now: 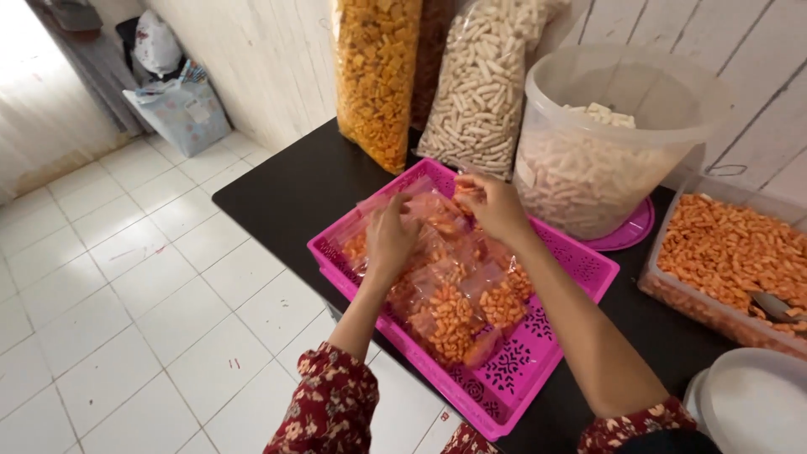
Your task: Packaging small orange snacks into plastic bags, weighing them on a digital scale, and organizing the filled bags into a pink basket.
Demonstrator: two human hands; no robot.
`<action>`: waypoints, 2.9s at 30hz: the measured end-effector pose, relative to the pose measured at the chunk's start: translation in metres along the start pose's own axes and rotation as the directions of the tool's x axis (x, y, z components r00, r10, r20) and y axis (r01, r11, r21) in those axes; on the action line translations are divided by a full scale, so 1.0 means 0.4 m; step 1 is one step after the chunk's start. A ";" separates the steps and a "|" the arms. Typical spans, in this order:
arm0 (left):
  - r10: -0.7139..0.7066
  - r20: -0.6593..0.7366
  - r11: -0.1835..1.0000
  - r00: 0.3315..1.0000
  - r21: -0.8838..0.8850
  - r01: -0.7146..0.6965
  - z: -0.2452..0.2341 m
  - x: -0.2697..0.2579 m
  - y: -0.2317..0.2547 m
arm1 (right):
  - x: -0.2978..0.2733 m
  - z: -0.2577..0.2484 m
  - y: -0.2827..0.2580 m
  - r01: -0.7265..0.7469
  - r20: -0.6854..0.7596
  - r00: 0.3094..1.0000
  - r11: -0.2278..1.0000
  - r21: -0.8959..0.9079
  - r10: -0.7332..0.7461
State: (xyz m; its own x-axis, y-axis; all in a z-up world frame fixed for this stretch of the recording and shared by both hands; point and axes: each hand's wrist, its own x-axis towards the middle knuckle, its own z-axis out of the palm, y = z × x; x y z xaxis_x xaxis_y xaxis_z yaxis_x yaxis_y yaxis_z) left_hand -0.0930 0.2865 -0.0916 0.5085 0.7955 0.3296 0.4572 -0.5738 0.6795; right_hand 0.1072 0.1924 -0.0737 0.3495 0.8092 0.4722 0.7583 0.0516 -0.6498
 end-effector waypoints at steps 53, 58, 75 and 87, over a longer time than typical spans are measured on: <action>0.881 0.464 0.346 0.092 -0.500 -0.794 1.229 -0.688 1.421 | -1.278 -1.293 0.361 -0.958 -0.675 0.285 0.191 -0.212 0.681; 0.799 0.592 0.455 0.107 -0.478 -0.752 1.185 -0.691 1.436 | -1.288 -1.289 0.377 -0.976 -0.701 0.217 0.138 -0.168 0.679; 0.728 0.677 0.567 0.110 -0.503 -0.653 1.157 -0.711 1.442 | -1.298 -1.298 0.407 -0.956 -0.766 0.276 0.251 -0.154 0.581; 0.786 0.613 0.611 -0.079 -0.752 0.248 0.941 -0.616 1.439 | -1.252 -1.287 0.254 -0.114 -0.772 0.310 0.828 0.549 0.554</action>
State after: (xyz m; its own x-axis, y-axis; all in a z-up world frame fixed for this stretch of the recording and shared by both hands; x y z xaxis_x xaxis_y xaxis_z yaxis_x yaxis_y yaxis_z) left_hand 0.3195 -0.3131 -0.0284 0.7664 -0.6334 0.1069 -0.1435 -0.0066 0.9896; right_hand 0.2925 -0.5090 -0.0695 0.9537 -0.1724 0.2464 0.2865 0.2716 -0.9188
